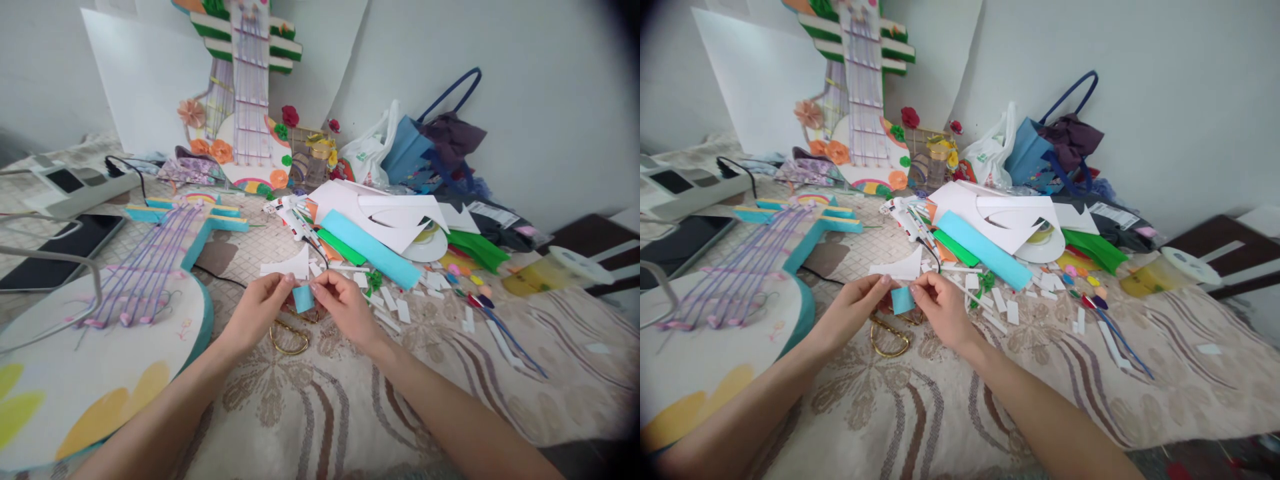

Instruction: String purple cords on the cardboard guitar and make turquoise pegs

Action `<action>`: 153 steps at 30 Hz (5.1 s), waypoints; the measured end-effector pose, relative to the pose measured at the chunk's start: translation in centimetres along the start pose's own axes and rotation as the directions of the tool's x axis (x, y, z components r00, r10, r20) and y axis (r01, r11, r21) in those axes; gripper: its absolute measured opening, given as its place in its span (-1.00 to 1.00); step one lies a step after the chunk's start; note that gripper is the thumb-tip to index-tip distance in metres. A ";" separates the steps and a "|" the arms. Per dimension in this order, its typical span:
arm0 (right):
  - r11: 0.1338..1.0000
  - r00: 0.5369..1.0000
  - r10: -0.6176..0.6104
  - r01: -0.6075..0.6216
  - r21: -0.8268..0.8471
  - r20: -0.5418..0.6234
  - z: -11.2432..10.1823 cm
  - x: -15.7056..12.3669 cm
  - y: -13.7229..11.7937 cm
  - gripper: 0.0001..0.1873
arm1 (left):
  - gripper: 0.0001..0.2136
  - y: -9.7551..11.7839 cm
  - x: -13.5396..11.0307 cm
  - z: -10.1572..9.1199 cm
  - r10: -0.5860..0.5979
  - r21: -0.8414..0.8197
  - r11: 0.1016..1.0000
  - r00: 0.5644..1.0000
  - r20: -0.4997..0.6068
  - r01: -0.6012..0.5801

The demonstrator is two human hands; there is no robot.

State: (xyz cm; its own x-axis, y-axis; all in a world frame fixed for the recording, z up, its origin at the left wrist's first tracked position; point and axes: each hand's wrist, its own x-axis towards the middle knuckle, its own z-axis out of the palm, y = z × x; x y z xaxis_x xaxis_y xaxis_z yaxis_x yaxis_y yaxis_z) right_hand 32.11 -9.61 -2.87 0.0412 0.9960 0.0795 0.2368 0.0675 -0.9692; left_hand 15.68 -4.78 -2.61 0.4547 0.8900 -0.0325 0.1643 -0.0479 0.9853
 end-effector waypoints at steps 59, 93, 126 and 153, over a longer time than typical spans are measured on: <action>0.997 0.999 -0.033 0.033 -0.063 0.000 0.3 0.1 0.3 -0.88 | -0.86 0.1 -0.8 0.0 0.555 0.533 0.679 0.828 0.079 -0.505; 0.984 0.964 0.098 -0.130 0.119 0.246 -0.8 0.7 0.7 -0.67 | -0.83 0.2 -0.4 -0.8 0.587 0.649 0.429 0.740 0.329 -0.629; 0.980 0.955 0.111 -0.151 0.126 0.275 -1.1 1.0 0.2 -0.63 | -0.85 0.6 -0.7 -0.6 0.597 0.673 0.420 0.744 0.301 -0.609; 0.999 0.995 0.009 -0.005 -0.040 0.100 -0.7 0.6 0.1 -0.81 | -0.89 0.3 -0.7 0.1 0.417 0.299 0.872 0.908 -0.041 -0.387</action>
State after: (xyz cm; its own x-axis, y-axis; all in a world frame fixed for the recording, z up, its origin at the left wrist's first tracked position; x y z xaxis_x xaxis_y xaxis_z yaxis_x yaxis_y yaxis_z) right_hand 32.83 -9.09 -2.76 -0.0543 0.9974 0.0467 0.2749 0.0599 -0.9596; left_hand 15.50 -5.45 -2.34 0.4457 0.8066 0.3883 0.2290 -0.5221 0.8216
